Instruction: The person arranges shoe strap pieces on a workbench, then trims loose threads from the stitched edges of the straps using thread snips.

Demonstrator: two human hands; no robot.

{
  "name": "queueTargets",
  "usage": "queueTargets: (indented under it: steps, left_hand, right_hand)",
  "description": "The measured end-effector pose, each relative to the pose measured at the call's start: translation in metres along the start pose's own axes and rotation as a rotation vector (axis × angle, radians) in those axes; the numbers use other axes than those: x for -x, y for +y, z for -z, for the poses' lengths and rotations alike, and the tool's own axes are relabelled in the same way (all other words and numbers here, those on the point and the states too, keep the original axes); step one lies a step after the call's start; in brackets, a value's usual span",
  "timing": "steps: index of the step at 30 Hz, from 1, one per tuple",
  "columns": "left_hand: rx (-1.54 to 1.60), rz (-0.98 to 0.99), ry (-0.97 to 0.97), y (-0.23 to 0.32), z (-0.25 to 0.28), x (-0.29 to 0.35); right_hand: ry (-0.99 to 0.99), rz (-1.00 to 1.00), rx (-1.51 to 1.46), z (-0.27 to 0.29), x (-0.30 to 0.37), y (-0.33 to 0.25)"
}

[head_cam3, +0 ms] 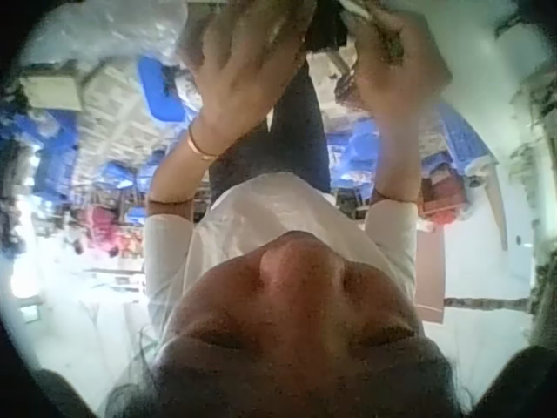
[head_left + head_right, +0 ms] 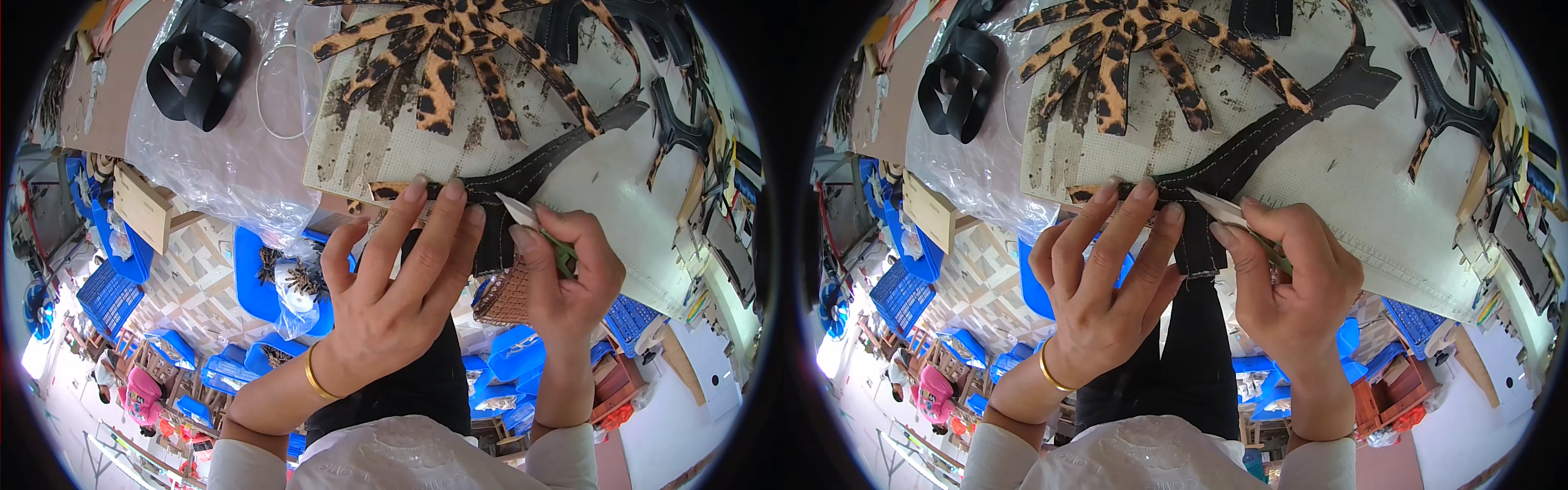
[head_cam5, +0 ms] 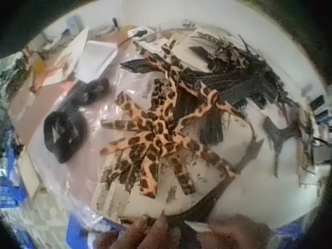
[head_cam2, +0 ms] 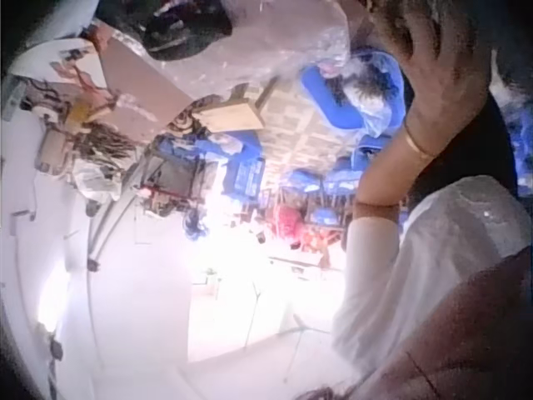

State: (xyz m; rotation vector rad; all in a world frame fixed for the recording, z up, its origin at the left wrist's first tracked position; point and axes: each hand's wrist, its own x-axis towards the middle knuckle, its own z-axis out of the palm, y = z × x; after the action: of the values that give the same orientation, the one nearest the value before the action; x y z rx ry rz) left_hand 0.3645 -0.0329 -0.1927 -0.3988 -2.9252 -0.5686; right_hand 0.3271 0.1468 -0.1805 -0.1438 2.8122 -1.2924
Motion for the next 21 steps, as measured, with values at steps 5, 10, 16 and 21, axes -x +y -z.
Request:
queueTargets:
  steps: [5, 10, 16, 21]
  left_hand:
    - [0.014, 0.014, -0.033, 0.0, 0.002, 0.001]
    - [0.024, 0.012, -0.04, -0.001, 0.002, 0.002]
    - [0.059, 0.003, -0.101, -0.003, 0.005, 0.002]
    - [0.062, -0.004, -0.096, -0.003, 0.007, 0.002]
  right_hand:
    - [0.046, 0.165, 0.11, -0.004, -0.005, -0.004]
    - [0.037, 0.201, 0.182, -0.003, -0.008, -0.008]
    - [0.015, 0.171, 0.176, -0.002, -0.008, -0.009]
    - [0.02, 0.179, 0.24, -0.003, -0.007, -0.012]
